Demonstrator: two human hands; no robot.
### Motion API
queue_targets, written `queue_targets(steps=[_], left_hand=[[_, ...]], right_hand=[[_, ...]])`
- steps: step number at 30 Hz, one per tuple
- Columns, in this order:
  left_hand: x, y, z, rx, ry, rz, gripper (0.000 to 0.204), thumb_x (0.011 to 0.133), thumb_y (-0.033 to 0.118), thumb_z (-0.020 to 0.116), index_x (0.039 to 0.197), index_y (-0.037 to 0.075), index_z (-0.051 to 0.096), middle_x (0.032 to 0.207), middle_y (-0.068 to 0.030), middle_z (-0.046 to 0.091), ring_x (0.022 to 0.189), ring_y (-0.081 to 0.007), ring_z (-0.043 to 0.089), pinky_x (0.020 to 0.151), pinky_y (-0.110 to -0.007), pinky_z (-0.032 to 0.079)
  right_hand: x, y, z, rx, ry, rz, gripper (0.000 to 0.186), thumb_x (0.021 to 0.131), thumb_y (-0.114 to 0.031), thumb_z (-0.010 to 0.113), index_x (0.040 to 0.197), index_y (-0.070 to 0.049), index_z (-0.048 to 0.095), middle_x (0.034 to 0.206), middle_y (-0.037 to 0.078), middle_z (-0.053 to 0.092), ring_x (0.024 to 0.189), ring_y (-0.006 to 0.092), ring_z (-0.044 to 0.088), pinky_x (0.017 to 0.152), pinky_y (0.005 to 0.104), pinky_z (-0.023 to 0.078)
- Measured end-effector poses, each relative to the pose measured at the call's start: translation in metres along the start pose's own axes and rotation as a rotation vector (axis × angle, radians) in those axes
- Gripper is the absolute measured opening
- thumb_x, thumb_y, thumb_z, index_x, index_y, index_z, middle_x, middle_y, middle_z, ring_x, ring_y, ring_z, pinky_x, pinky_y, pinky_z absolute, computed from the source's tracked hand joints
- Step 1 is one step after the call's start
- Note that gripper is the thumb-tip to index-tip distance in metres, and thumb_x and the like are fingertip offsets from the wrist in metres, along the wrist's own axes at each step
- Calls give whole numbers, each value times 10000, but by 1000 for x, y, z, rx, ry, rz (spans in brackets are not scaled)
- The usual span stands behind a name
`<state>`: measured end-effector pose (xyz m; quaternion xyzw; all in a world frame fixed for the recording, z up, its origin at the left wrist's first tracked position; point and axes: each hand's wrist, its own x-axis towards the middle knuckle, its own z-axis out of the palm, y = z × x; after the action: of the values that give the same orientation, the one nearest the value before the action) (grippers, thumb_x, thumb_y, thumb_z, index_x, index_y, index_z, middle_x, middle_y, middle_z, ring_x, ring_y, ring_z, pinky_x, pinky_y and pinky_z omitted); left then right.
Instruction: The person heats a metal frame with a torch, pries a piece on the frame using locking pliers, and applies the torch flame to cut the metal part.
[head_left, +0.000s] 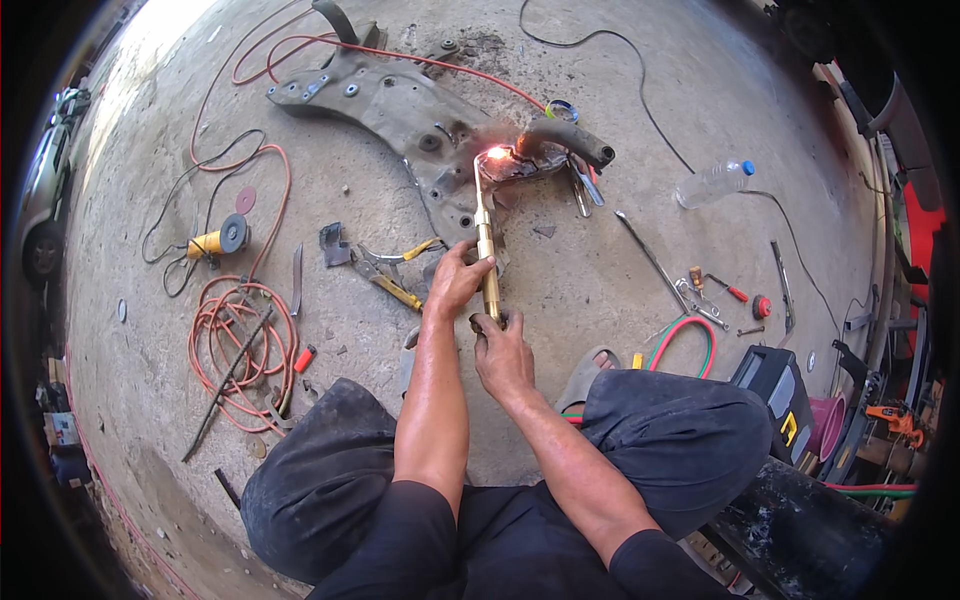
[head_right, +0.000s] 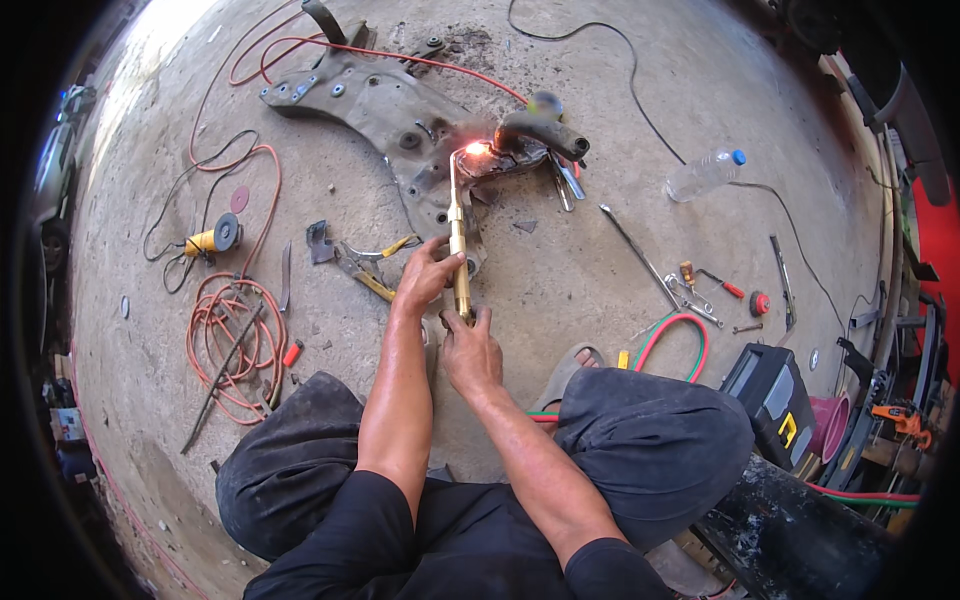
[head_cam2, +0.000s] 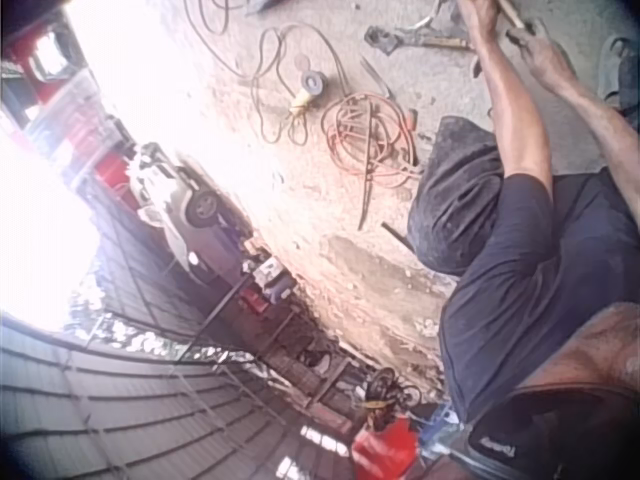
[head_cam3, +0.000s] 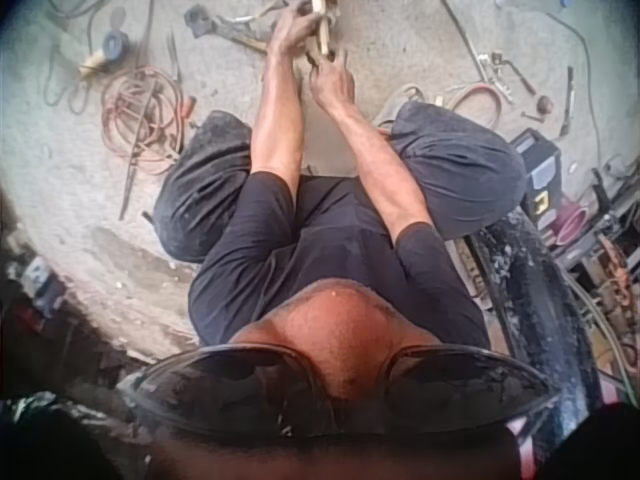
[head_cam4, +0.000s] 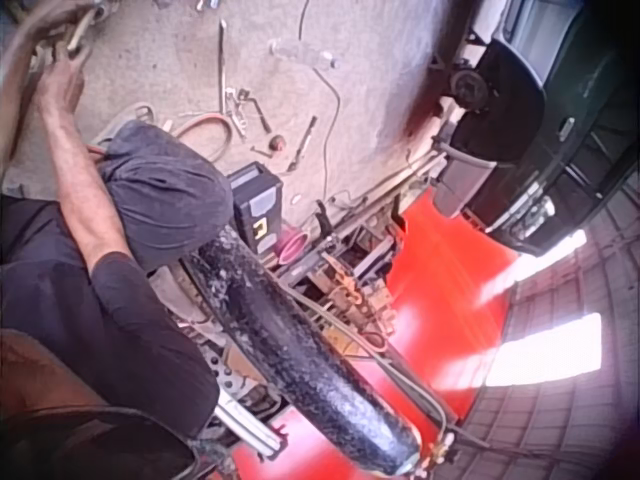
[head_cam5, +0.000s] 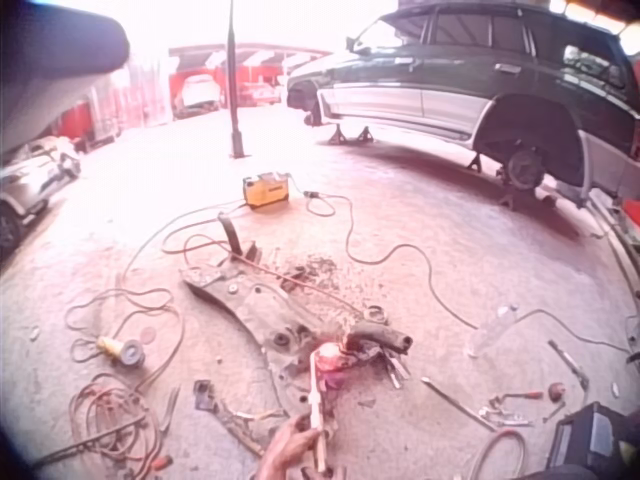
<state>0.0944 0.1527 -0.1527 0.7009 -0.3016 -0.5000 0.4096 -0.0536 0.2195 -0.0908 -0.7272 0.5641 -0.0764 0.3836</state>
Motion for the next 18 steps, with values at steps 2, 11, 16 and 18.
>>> queue_targets(steps=[2,11,16,18], left_hand=[[0,1,1,9,-9,0,598,878,185,737,1391,-40,527,945,-142,702,771,-192,652,693,-337,533],[4,-6,3,-23,12,-16,605,840,234,757,1344,-41,567,935,-170,706,794,-217,678,726,-352,547],[5,-6,4,-48,0,-13,604,841,223,757,1348,-42,564,942,-171,706,799,-216,682,721,-347,548],[4,-3,4,-60,-12,-15,588,863,200,743,1367,-33,550,937,-151,702,790,-201,669,703,-342,541]], right_hand=[[0,1,0,-2,-3,8,298,902,-129,601,1189,-190,651,1277,200,490,898,443,667,811,522,555],[2,3,2,-9,5,1,295,899,-126,611,1181,-202,650,1275,206,499,921,445,665,822,517,555],[1,3,2,15,26,-8,274,914,-149,617,1183,-190,656,1262,209,506,912,445,667,815,513,554],[1,3,1,24,37,-11,259,928,-167,619,1184,-178,661,1250,212,512,903,444,668,807,511,554]])
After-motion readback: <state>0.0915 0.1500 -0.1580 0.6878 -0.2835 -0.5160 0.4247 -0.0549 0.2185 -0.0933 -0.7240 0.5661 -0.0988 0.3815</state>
